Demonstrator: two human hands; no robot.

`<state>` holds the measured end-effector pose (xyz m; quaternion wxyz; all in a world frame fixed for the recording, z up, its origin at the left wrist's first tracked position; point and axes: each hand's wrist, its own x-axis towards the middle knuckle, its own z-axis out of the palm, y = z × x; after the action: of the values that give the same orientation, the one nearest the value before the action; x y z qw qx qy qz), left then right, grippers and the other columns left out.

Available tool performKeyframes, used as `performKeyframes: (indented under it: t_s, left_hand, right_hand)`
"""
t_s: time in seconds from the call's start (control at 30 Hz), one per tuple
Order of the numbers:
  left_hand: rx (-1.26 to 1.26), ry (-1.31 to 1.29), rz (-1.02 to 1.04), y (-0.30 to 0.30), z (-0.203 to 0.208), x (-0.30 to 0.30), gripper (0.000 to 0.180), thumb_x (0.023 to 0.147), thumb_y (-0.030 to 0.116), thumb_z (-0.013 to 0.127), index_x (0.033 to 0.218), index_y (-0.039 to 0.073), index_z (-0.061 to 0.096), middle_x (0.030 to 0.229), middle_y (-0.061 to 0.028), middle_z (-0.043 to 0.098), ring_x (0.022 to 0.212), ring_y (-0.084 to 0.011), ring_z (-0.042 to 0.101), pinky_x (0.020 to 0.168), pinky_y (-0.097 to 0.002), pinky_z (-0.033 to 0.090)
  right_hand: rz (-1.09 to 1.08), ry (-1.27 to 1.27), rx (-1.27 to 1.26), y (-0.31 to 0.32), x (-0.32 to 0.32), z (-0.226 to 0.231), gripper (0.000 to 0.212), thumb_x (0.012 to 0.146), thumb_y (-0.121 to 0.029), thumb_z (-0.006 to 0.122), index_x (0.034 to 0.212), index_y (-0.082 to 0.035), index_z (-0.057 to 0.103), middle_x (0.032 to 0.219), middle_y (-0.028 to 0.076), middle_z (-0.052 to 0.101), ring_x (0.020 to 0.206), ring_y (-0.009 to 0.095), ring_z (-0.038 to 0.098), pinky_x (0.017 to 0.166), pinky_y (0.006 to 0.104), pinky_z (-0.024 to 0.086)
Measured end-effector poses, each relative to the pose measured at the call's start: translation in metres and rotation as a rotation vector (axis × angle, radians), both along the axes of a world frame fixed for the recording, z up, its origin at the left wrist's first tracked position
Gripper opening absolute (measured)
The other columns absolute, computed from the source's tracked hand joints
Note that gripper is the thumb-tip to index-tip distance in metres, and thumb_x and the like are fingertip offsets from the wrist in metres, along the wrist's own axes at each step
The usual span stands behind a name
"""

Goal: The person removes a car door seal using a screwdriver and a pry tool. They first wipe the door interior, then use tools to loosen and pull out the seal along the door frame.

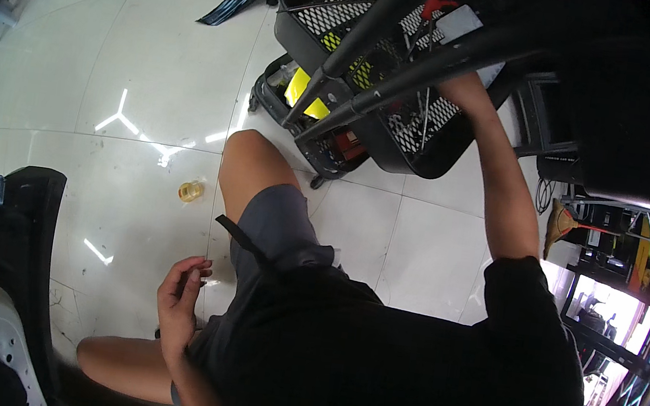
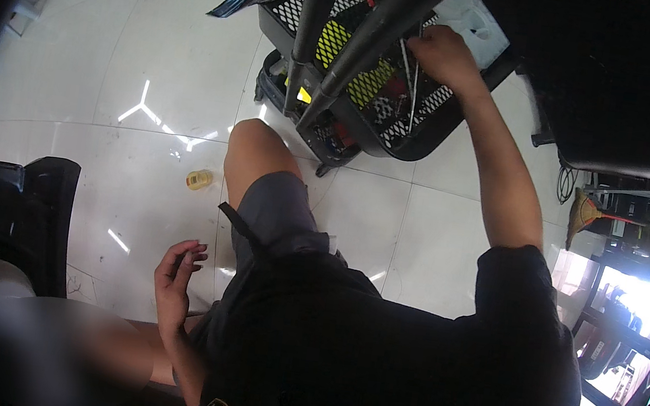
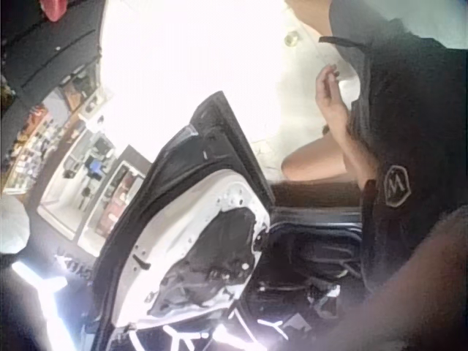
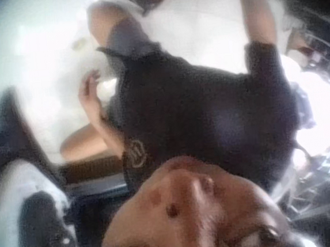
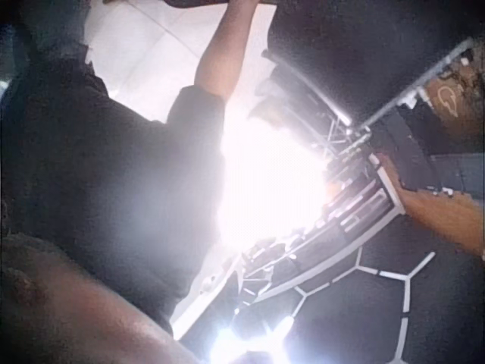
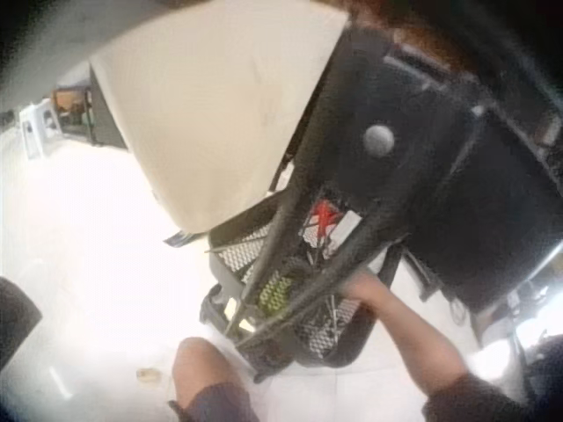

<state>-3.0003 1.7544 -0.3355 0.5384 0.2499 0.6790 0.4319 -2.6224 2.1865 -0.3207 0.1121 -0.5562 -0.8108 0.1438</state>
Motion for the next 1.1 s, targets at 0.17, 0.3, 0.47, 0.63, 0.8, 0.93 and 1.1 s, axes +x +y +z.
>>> performKeyframes:
  t_s: [0.17, 0.3, 0.47, 0.63, 0.8, 0.93, 1.1]
  left_hand:
    - [0.018, -0.003, -0.021, -0.001, 0.003, -0.004, 0.02, 0.103, 0.01, 0.054, 0.118, 0.0, 0.063, 0.111, -0.0084, 0.069, 0.101, -0.0173, 0.062, 0.093, -0.0296, 0.047]
    - [0.088, 0.04, -0.005, -0.007, 0.003, -0.014, 0.021, 0.102, 0.011, 0.055, 0.118, 0.0, 0.063, 0.11, -0.0095, 0.069, 0.1, -0.0183, 0.063, 0.09, -0.0312, 0.049]
    - [0.078, 0.073, -0.03, -0.002, 0.01, -0.019, 0.022, 0.103, 0.016, 0.056, 0.118, 0.001, 0.063, 0.109, -0.0091, 0.07, 0.098, -0.0183, 0.065, 0.085, -0.0309, 0.05]
    - [0.072, 0.084, -0.083, 0.004, 0.013, -0.021, 0.023, 0.103, 0.019, 0.056, 0.117, 0.002, 0.064, 0.109, -0.0087, 0.071, 0.097, -0.018, 0.065, 0.085, -0.0307, 0.05]
    - [0.033, 0.101, -0.135, 0.006, 0.007, -0.024, 0.024, 0.103, 0.017, 0.057, 0.117, 0.0, 0.064, 0.106, -0.009, 0.071, 0.095, -0.0176, 0.066, 0.084, -0.0304, 0.05]
    - [0.026, 0.131, -0.115, 0.013, -0.004, -0.035, 0.026, 0.102, 0.019, 0.057, 0.118, -0.001, 0.064, 0.105, -0.0104, 0.072, 0.094, -0.0186, 0.067, 0.082, -0.0308, 0.052]
    - [0.042, 0.138, -0.144, 0.033, 0.004, -0.039, 0.029, 0.101, 0.023, 0.058, 0.117, 0.0, 0.064, 0.105, -0.012, 0.072, 0.093, -0.0208, 0.069, 0.081, -0.0321, 0.053]
  right_hand:
    - [0.002, -0.069, -0.032, 0.014, 0.013, -0.014, 0.042, 0.087, -0.037, 0.058, 0.099, 0.002, 0.07, 0.102, 0.027, 0.069, 0.098, 0.041, 0.067, 0.087, 0.0472, 0.051]
    - [-0.053, 0.003, 0.109, -0.011, -0.016, 0.0, 0.038, 0.091, -0.035, 0.057, 0.104, -0.002, 0.069, 0.104, 0.026, 0.069, 0.102, 0.041, 0.066, 0.089, 0.0468, 0.051]
    - [-0.06, -0.007, -0.098, -0.018, -0.014, 0.019, 0.038, 0.093, -0.037, 0.056, 0.105, -0.004, 0.07, 0.101, 0.023, 0.07, 0.097, 0.036, 0.068, 0.088, 0.0438, 0.052]
    - [-0.045, 0.019, -0.011, -0.019, -0.002, 0.023, 0.033, 0.091, -0.032, 0.058, 0.103, -0.004, 0.07, 0.098, 0.022, 0.07, 0.094, 0.035, 0.068, 0.085, 0.0436, 0.053]
    - [-0.033, 0.038, 0.075, -0.025, 0.005, 0.031, 0.028, 0.088, -0.027, 0.059, 0.101, -0.004, 0.071, 0.095, 0.021, 0.071, 0.09, 0.035, 0.069, 0.082, 0.0435, 0.053]
    - [0.041, 0.084, 0.218, -0.043, -0.01, 0.046, 0.025, 0.087, -0.023, 0.06, 0.099, -0.004, 0.071, 0.093, 0.02, 0.071, 0.087, 0.035, 0.069, 0.08, 0.0434, 0.054]
    - [0.144, 0.204, 0.458, -0.076, -0.005, 0.067, 0.021, 0.084, -0.018, 0.062, 0.097, -0.004, 0.071, 0.091, 0.019, 0.071, 0.084, 0.035, 0.07, 0.078, 0.0433, 0.054]
